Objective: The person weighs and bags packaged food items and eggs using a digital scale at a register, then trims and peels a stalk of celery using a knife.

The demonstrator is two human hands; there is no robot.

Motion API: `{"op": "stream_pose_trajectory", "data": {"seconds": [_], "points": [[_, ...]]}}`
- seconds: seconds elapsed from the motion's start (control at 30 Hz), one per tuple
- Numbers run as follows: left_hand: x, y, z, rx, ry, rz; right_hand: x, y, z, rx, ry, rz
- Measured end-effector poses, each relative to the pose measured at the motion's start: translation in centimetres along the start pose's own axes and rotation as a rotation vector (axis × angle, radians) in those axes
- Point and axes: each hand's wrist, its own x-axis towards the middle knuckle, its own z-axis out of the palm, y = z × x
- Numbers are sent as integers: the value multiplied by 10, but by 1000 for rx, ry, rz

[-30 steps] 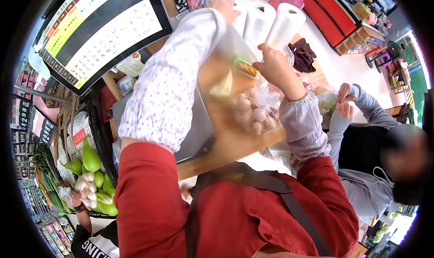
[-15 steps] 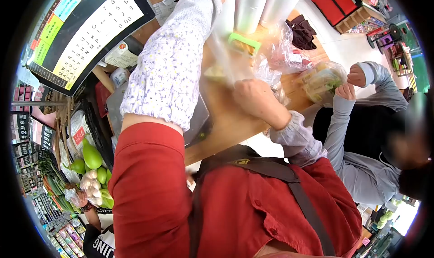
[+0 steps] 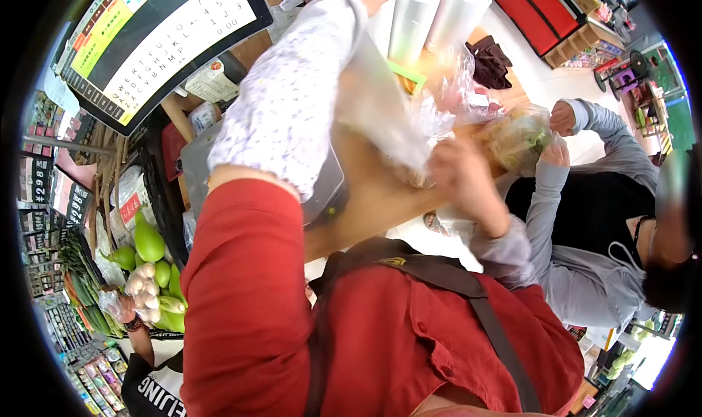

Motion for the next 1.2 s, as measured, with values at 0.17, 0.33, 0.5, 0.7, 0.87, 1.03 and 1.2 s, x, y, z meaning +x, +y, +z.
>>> {"op": "stream_pose_trajectory", "data": {"seconds": [0.17, 0.33, 0.5, 0.7, 0.87, 1.03, 1.2], "points": [[-105, 76, -133, -752, -234, 593, 27, -27, -78, 685, 254, 172], [-197, 74, -227, -776, -578, 585, 64, -73, -85, 1206, 427, 115], [-238, 1, -278, -902, -329, 245, 98, -64, -71, 1211, -277, -37], [-291, -54, -306, -824, -135, 190, 110, -138, -31, 1400, -224, 0], [-336, -80, -321, -337, 353, 169, 125, -186, 10, 1144, -209, -214], [-409, -67, -318, -880, 183, -225, 138, -239, 59, 1179, -157, -270], [-434, -80, -296, -1237, 220, -314, 142, -277, 100, 1248, -302, -263]]}}
